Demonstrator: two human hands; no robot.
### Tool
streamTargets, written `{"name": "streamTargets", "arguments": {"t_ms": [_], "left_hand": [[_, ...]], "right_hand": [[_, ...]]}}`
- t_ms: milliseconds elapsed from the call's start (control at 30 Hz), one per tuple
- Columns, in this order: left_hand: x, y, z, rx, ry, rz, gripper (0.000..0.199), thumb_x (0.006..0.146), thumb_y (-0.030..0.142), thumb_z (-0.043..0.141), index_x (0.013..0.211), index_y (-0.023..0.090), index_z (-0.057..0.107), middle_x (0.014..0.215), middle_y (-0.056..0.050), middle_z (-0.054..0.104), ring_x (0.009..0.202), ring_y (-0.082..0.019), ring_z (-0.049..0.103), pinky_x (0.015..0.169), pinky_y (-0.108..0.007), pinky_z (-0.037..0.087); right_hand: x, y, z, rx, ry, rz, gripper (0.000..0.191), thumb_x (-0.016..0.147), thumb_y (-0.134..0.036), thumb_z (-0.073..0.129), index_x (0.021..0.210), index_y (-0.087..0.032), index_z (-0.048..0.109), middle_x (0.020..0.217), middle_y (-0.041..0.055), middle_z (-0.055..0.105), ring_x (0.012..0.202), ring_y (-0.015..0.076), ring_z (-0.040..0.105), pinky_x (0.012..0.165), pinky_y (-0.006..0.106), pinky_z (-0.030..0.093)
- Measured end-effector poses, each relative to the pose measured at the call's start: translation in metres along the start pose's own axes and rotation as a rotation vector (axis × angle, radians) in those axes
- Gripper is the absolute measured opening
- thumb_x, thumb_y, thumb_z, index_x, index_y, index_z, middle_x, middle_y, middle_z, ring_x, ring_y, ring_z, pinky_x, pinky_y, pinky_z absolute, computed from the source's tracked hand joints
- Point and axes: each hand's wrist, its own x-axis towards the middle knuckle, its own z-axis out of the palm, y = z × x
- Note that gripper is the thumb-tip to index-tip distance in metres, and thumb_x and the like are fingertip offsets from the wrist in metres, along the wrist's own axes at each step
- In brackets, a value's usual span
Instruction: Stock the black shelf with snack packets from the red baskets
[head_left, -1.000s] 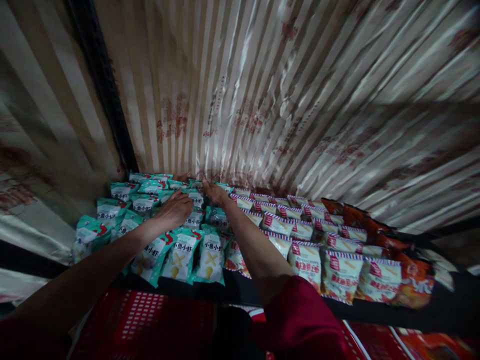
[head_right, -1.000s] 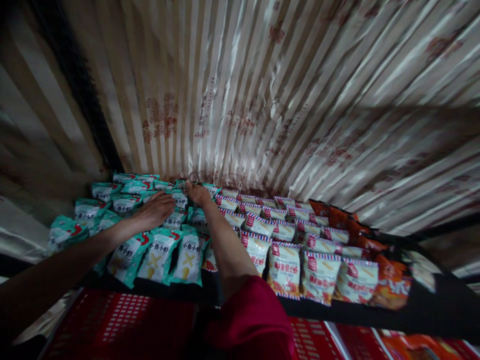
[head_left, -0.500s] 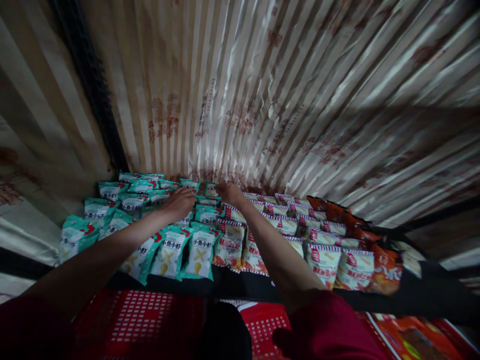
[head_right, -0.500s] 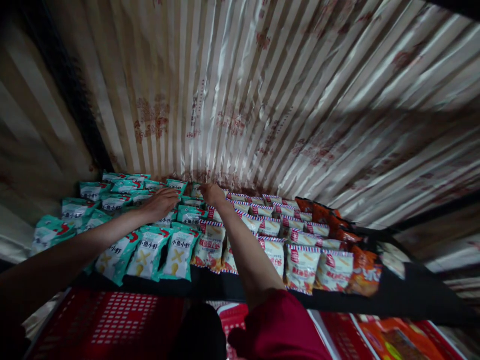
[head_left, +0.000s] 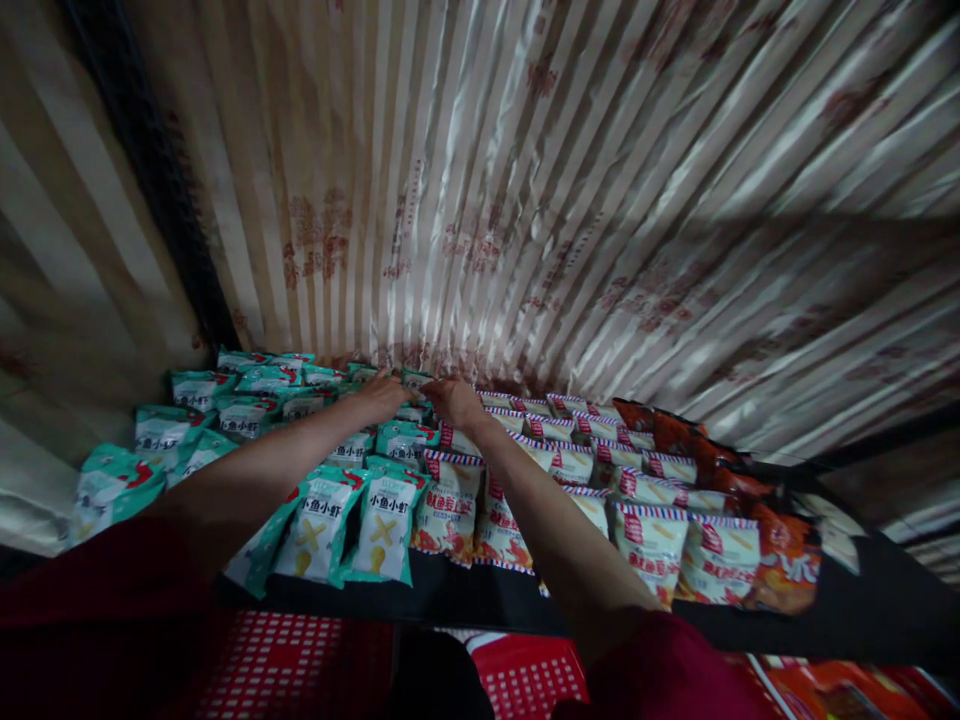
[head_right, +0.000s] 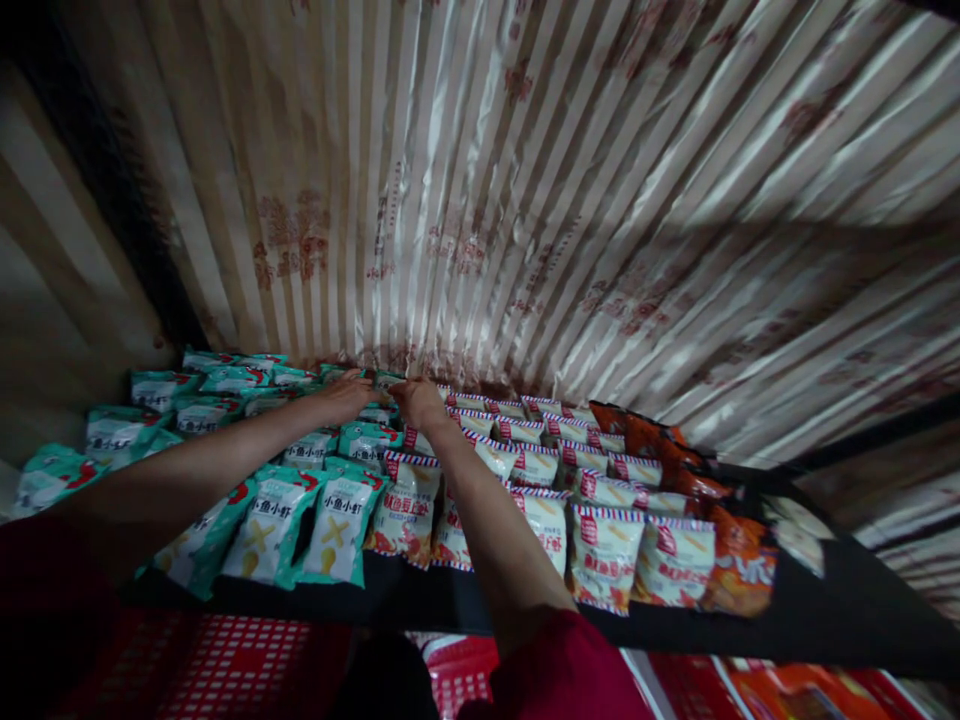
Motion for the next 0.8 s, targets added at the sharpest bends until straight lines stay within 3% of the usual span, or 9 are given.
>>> {"name": "streamTargets", "arguments": {"t_ms": [200, 333, 500, 800], "left_hand": [[0.012, -0.001, 0.004, 0.056, -0.157, -0.056, 0.038, 0.081, 0.01, 0.046, 0.108, 0.029, 0.064, 0.08, -0.003, 0.07, 0.087, -0.02, 0.06, 0.101, -0.045, 0.025], [0.012, -0.011, 0.007, 0.025, -0.094, -0.018, 0.037, 0.08, 0.012, 0.048, 0.106, 0.032, 0.065, 0.078, 0.0, 0.07, 0.082, -0.018, 0.061, 0.097, -0.04, 0.03], [0.01, -0.02, 0.01, 0.067, -0.037, -0.03, 0.028, 0.077, 0.01, 0.048, 0.08, 0.024, 0.071, 0.066, -0.002, 0.065, 0.079, -0.02, 0.058, 0.099, -0.04, 0.027], [0.011, -0.025, 0.018, 0.05, 0.004, -0.04, 0.026, 0.076, 0.006, 0.047, 0.066, 0.019, 0.068, 0.063, -0.003, 0.061, 0.08, -0.019, 0.054, 0.102, -0.042, 0.025]], "right_hand": [[0.003, -0.005, -0.003, -0.042, -0.08, 0.0, 0.03, 0.09, -0.025, 0.042, 0.107, -0.026, 0.067, 0.099, 0.0041, 0.071, 0.099, 0.0185, 0.058, 0.086, 0.026, 0.04], [0.005, -0.009, -0.003, -0.022, -0.082, -0.005, 0.029, 0.09, -0.025, 0.043, 0.106, -0.024, 0.067, 0.101, 0.0032, 0.07, 0.099, 0.0181, 0.057, 0.087, 0.025, 0.039], [0.007, -0.014, 0.001, -0.062, -0.083, -0.052, 0.025, 0.086, -0.028, 0.049, 0.102, -0.024, 0.068, 0.099, 0.0052, 0.07, 0.105, 0.0225, 0.052, 0.089, 0.03, 0.038], [0.014, -0.025, 0.005, -0.105, -0.098, -0.073, 0.023, 0.086, -0.03, 0.051, 0.101, -0.023, 0.067, 0.098, 0.0069, 0.069, 0.103, 0.023, 0.051, 0.089, 0.031, 0.035]]}}
